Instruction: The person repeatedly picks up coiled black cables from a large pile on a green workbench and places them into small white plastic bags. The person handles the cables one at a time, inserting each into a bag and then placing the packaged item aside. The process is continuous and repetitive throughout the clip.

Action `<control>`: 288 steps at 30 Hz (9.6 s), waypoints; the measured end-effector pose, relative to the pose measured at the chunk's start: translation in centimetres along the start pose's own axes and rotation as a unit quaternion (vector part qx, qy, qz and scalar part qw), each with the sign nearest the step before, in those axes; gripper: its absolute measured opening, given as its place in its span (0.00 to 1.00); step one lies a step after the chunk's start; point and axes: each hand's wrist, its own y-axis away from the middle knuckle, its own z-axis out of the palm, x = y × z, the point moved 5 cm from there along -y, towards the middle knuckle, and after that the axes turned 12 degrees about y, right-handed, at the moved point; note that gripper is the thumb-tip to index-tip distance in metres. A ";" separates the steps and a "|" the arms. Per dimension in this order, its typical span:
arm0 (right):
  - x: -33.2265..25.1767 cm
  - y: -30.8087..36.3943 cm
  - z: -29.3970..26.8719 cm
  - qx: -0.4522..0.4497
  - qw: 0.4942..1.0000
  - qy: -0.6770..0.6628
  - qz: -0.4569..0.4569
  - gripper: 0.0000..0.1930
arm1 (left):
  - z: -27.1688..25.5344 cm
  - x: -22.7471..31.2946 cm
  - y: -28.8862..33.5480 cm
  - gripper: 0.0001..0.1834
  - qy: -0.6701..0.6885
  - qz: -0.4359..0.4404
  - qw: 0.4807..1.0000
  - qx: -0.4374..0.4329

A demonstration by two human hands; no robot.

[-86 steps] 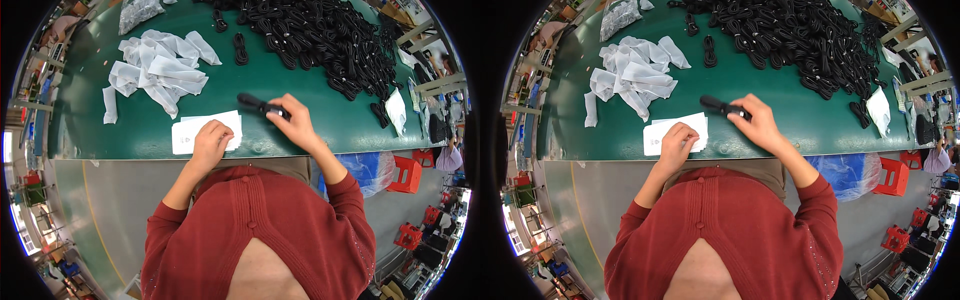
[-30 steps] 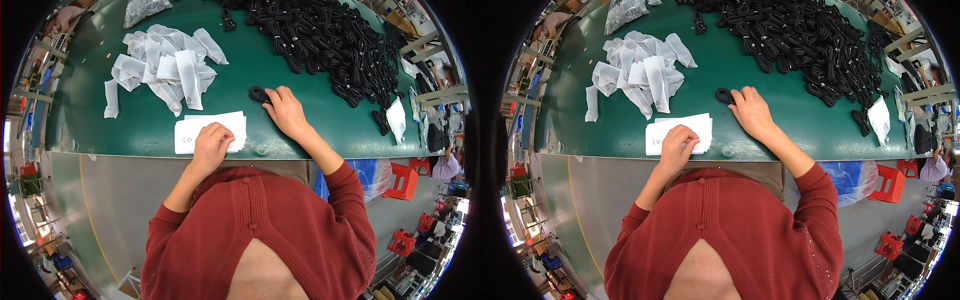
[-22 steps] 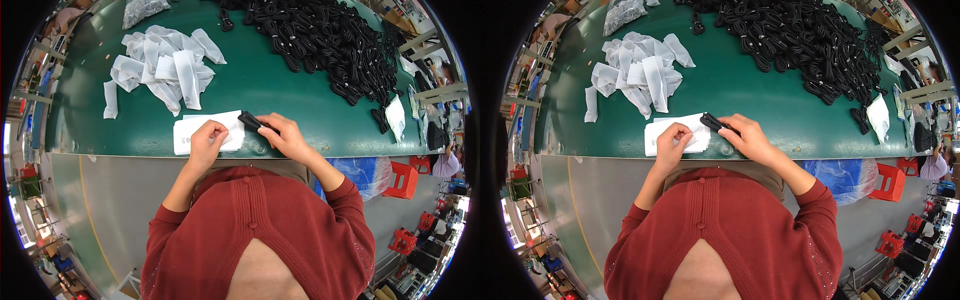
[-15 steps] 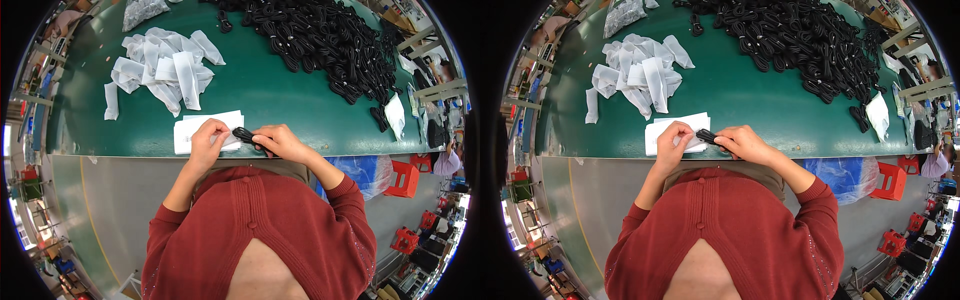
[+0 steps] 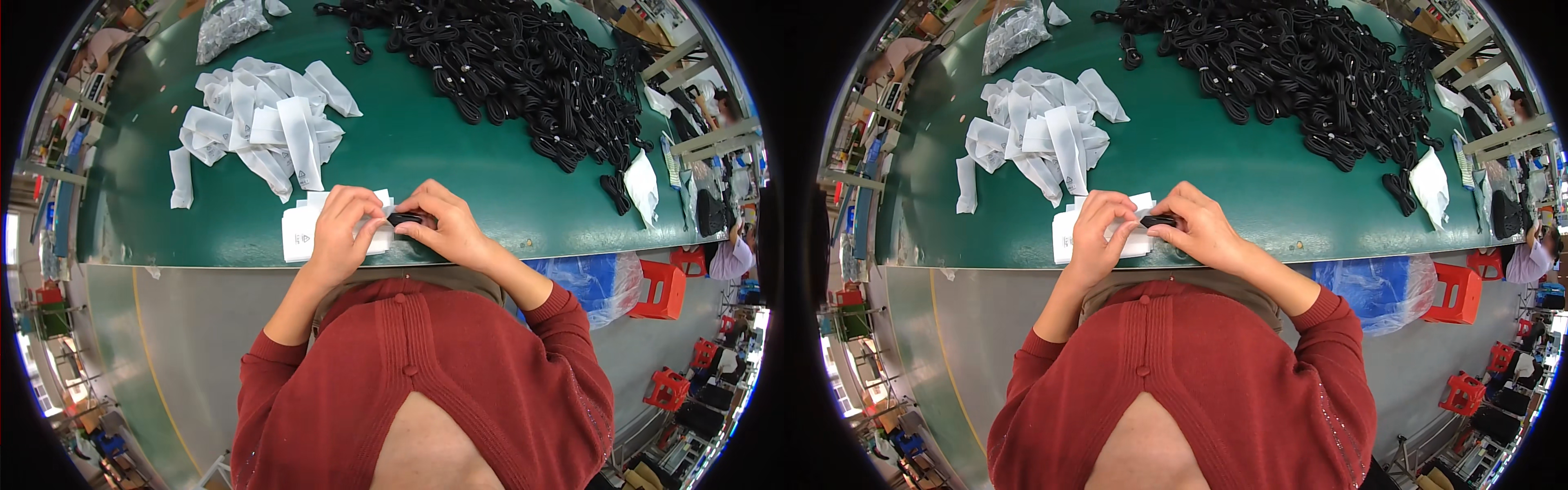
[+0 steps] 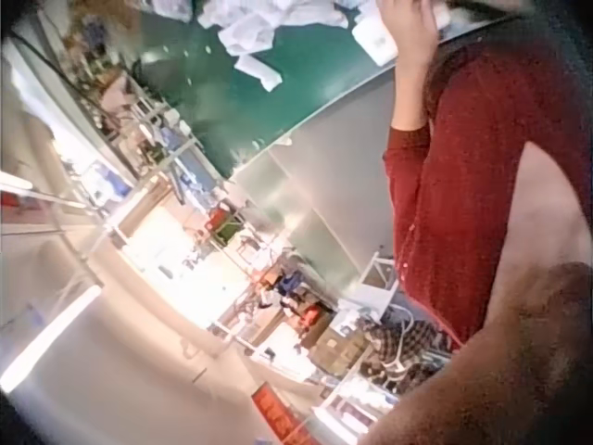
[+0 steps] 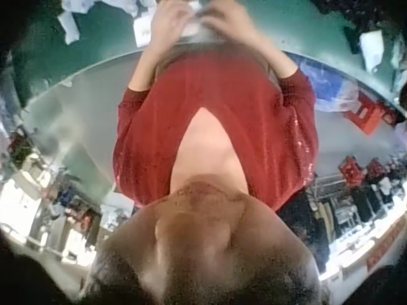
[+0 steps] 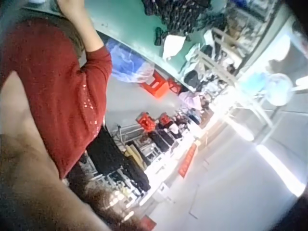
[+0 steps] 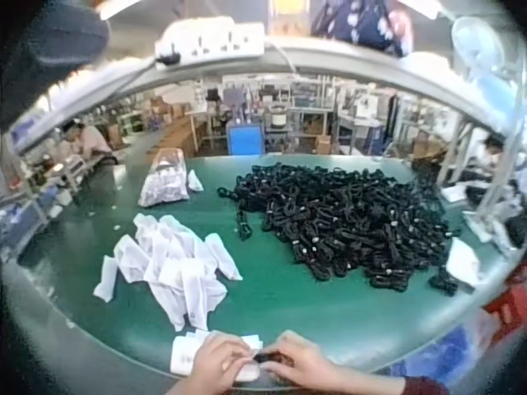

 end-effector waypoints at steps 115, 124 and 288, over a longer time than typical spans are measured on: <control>-1.4 1.7 0.4 -0.017 0.998 -0.035 0.050 0.16 | -0.3 -1.5 1.2 0.05 0.057 -0.080 0.995 0.015; -1.9 -0.4 -0.7 0.029 0.995 0.018 -0.093 0.21 | -2.0 -1.6 -0.7 0.04 0.091 -0.109 0.989 0.038; 0.1 3.3 -0.2 0.026 0.991 0.132 -0.016 0.18 | 1.2 -4.2 4.0 0.04 0.074 -0.180 0.980 0.034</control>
